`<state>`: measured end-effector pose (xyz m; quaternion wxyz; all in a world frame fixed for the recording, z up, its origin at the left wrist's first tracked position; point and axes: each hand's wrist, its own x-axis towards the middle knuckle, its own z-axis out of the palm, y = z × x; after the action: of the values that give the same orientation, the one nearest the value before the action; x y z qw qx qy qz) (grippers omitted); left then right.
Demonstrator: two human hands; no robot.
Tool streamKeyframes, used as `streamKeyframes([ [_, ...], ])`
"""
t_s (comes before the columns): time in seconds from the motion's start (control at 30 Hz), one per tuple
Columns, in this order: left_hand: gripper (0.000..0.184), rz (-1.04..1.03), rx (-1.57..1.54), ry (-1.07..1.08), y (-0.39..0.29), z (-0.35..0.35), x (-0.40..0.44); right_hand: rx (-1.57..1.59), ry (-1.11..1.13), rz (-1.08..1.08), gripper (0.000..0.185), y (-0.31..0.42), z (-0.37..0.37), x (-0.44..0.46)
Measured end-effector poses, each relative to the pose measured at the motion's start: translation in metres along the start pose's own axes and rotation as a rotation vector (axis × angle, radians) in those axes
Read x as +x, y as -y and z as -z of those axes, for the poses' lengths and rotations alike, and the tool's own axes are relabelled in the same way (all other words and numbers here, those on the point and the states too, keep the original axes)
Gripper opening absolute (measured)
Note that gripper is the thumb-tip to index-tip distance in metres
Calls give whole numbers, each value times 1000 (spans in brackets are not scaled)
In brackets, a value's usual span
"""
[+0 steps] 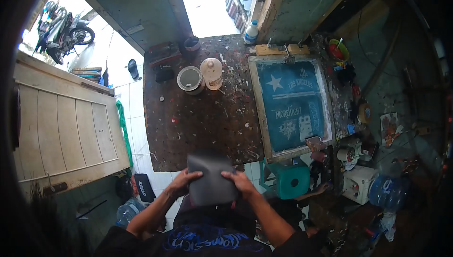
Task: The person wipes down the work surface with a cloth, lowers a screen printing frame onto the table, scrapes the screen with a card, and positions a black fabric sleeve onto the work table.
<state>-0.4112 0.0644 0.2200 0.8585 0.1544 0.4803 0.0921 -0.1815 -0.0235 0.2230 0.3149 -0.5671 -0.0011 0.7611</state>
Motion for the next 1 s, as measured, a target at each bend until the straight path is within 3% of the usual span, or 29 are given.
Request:
streamKeyframes([
  [0.07, 52, -154, -2, 60, -31, -14, 14, 43, 43, 214, 43, 40, -7, -2],
  [0.17, 62, -315, 78, 103, -67, -29, 33, -26, 131, 559, 57, 68, 4, 19],
  [0.23, 69, -333, 106, 106, -69, -24, 52, -70, 143, 614, 62, 73, 15, 43],
  [0.37, 69, -326, 169, 13, -49, 7, 118, -73, 94, 623, 66, 52, 45, 113],
  [0.47, 67, -291, 167, -34, 2, 53, 171, -1, 96, 359, 73, 19, 65, 155],
  [0.67, 73, -297, 149, -56, 33, 67, 175, 42, -31, 399, 79, -15, 67, 159],
  [0.77, 76, -349, 347, -137, 18, 60, 174, -26, -90, 432, 78, -18, 65, 171],
  [0.83, 79, -232, 239, -171, 6, 46, 166, -79, -148, 447, 78, -20, 62, 169],
  [0.97, 81, -177, 257, -191, 1, 45, 182, -287, -241, 613, 74, -13, 51, 164],
  [1.0, 82, -306, 413, -278, 7, 50, 191, -350, -286, 699, 72, -11, 50, 167],
])
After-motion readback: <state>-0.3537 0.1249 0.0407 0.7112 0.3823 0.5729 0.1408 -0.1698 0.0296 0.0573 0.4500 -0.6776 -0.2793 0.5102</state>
